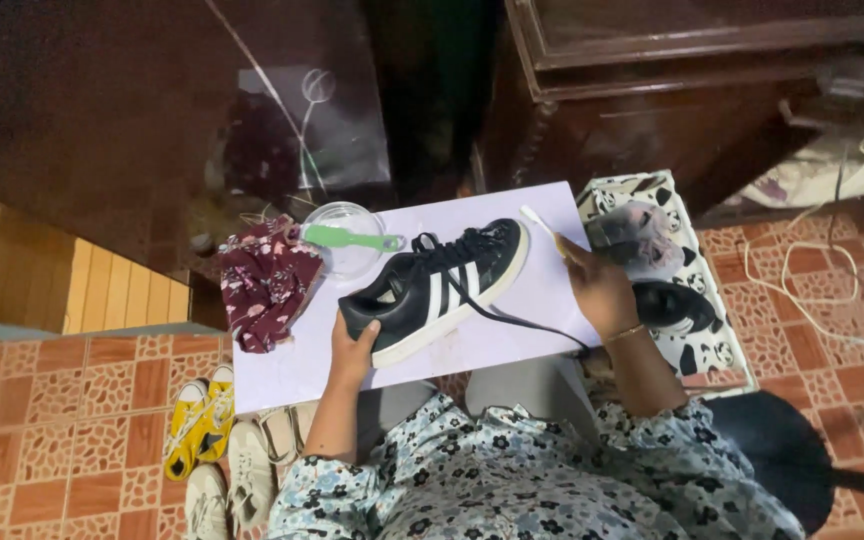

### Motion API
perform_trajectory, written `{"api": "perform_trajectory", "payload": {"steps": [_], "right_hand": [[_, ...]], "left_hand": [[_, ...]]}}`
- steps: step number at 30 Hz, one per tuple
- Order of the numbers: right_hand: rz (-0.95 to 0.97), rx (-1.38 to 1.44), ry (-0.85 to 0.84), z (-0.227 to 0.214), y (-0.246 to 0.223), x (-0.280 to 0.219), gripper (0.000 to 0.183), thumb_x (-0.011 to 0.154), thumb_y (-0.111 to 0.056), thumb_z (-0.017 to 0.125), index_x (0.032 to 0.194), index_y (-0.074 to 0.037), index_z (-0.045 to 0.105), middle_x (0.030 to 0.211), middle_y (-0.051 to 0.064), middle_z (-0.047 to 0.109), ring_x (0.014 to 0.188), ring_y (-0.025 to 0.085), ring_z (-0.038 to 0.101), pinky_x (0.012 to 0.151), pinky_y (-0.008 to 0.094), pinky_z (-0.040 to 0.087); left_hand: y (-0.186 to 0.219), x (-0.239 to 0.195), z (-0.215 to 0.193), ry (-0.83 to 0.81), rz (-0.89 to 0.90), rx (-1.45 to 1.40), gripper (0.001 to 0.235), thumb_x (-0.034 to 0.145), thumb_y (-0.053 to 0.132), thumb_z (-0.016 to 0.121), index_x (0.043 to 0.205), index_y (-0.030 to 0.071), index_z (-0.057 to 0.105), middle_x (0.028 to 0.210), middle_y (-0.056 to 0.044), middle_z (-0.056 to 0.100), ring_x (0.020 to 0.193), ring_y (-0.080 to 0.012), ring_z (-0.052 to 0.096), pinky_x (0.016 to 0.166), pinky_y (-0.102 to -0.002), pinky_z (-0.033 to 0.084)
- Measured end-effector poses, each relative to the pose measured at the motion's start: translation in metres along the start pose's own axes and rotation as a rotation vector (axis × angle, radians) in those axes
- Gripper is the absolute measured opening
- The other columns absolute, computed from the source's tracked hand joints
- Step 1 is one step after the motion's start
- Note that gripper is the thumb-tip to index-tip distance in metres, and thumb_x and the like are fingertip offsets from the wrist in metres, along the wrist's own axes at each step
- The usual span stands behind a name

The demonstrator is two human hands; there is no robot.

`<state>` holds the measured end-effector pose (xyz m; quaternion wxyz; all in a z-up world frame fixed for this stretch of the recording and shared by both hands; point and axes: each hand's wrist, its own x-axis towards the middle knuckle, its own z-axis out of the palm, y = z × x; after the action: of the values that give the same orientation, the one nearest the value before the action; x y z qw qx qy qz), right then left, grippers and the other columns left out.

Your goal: The person unties the laces of a black sneaker, then uses a yellow toothbrush to scrub the upper and toe area with a cleaning solution. The person repeatedly dips the brush into a small container and continues scrubbing the shoe's surface.

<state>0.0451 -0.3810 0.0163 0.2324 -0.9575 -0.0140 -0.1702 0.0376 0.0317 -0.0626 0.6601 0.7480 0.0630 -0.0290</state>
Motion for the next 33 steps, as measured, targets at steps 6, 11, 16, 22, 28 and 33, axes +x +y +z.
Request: {"api": "perform_trajectory", "payload": {"steps": [6,11,16,22,28,33], "right_hand": [[-0.095,0.157,-0.395,-0.027,-0.137,0.043,0.037,0.101,-0.022,0.056,0.136,-0.029,0.067,0.114,0.006,0.076,0.109,0.022,0.071,0.094,0.037,0.056],[-0.286,-0.074,-0.669,-0.021,-0.228,0.093,0.038,0.104,-0.023,0.049,0.138,-0.029,0.064,0.113,0.017,0.074,0.107,0.035,0.072,0.092,0.046,0.057],[-0.395,-0.245,-0.778,0.026,-0.247,0.110,0.037,0.104,-0.027,0.049,0.136,-0.033,0.065,0.116,0.016,0.074,0.106,0.034,0.072,0.090,0.046,0.057],[-0.426,-0.406,-0.781,0.040,-0.257,0.111,0.033,0.101,-0.019,0.049,0.126,-0.021,0.072,0.108,0.017,0.075,0.099,0.036,0.073,0.085,0.051,0.059],[-0.411,-0.512,-0.752,0.054,-0.263,0.111,0.028,0.098,-0.016,0.053,0.116,-0.018,0.075,0.098,0.015,0.075,0.091,0.035,0.074,0.075,0.056,0.059],[-0.373,-0.387,-0.743,0.051,-0.255,0.113,0.030,0.099,-0.017,0.052,0.119,-0.021,0.075,0.100,0.016,0.075,0.094,0.037,0.074,0.080,0.053,0.059]], "left_hand": [[0.012,0.000,0.005,-0.004,0.052,-0.041,0.081,0.089,0.031,0.072,0.153,-0.002,0.035,0.147,-0.031,0.048,0.140,-0.0438,0.043,0.119,-0.057,0.033],[0.032,-0.008,0.006,-0.008,-0.005,0.015,0.083,0.090,0.032,0.072,0.156,0.002,0.032,0.150,-0.027,0.047,0.141,-0.0409,0.043,0.120,-0.055,0.034],[0.032,-0.006,0.004,0.003,-0.018,0.019,0.081,0.091,0.032,0.072,0.156,0.005,0.033,0.151,-0.023,0.048,0.142,-0.0372,0.044,0.120,-0.052,0.035],[0.041,-0.009,0.006,-0.014,-0.048,0.033,0.083,0.090,0.032,0.073,0.157,0.005,0.032,0.152,-0.023,0.048,0.142,-0.0373,0.043,0.121,-0.051,0.035],[0.049,-0.012,0.006,-0.010,-0.038,0.048,0.081,0.092,0.031,0.070,0.157,0.004,0.031,0.152,-0.024,0.046,0.143,-0.0385,0.042,0.120,-0.052,0.035],[0.054,-0.013,0.006,-0.015,-0.050,0.063,0.083,0.091,0.031,0.071,0.158,0.004,0.030,0.153,-0.024,0.046,0.143,-0.0387,0.041,0.121,-0.052,0.035]]}}
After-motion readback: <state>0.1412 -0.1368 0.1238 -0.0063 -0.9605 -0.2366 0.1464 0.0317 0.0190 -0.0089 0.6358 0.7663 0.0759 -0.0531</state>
